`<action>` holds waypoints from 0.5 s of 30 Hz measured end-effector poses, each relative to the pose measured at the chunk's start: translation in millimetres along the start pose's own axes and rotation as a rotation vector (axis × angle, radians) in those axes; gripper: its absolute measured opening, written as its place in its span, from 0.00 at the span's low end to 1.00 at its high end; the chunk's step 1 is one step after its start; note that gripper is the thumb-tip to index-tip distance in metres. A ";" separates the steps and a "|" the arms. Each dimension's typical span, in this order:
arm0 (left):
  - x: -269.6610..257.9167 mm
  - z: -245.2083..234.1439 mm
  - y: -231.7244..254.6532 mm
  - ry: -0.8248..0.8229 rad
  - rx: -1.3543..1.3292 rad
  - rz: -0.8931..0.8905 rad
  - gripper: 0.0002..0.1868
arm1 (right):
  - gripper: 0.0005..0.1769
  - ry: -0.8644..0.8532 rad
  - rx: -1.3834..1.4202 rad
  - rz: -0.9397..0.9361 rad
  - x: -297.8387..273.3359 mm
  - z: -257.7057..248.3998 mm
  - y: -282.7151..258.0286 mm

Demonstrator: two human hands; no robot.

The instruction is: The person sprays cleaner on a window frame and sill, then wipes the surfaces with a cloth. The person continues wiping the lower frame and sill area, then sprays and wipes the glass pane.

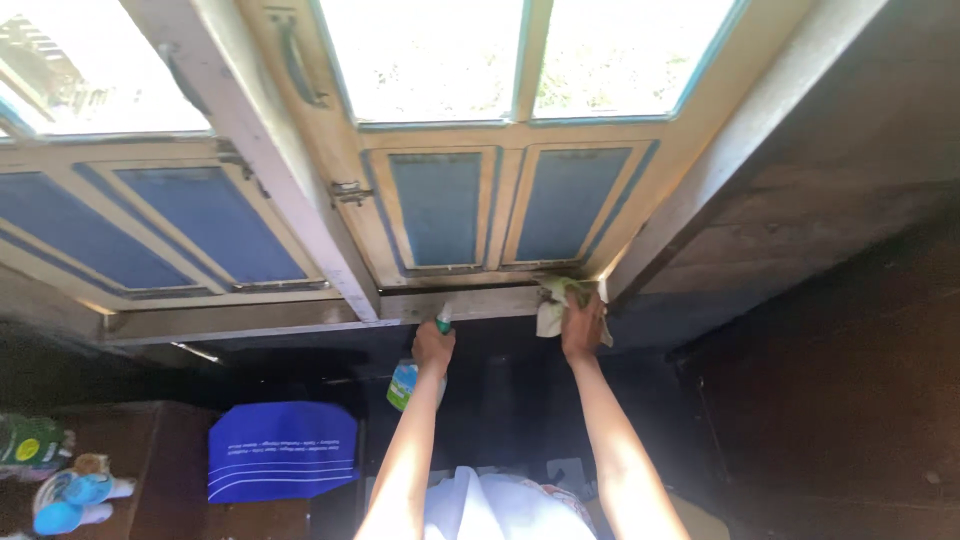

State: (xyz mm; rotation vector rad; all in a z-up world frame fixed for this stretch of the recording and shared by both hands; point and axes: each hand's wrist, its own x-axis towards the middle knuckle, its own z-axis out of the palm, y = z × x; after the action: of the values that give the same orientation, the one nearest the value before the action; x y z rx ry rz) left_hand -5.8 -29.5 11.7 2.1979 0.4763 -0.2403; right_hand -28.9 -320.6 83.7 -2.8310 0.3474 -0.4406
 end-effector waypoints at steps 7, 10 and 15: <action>1.0 -34.3 -35.8 0.138 -0.010 -0.066 0.26 | 0.10 -0.190 -0.318 0.089 21.0 109.3 16.7; 3.6 -43.8 -47.9 0.228 0.045 -0.090 0.26 | 0.13 -0.082 -0.131 0.006 14.7 129.6 -20.6; -0.3 -57.0 -55.5 0.292 0.066 -0.149 0.24 | 0.14 -0.320 -0.127 -0.150 -35.0 38.0 -137.6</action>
State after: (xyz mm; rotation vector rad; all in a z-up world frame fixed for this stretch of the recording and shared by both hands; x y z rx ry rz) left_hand -28.9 46.5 7.5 2.2748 0.8058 -0.0125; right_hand -22.4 -173.8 78.5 -2.9969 0.1026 0.0117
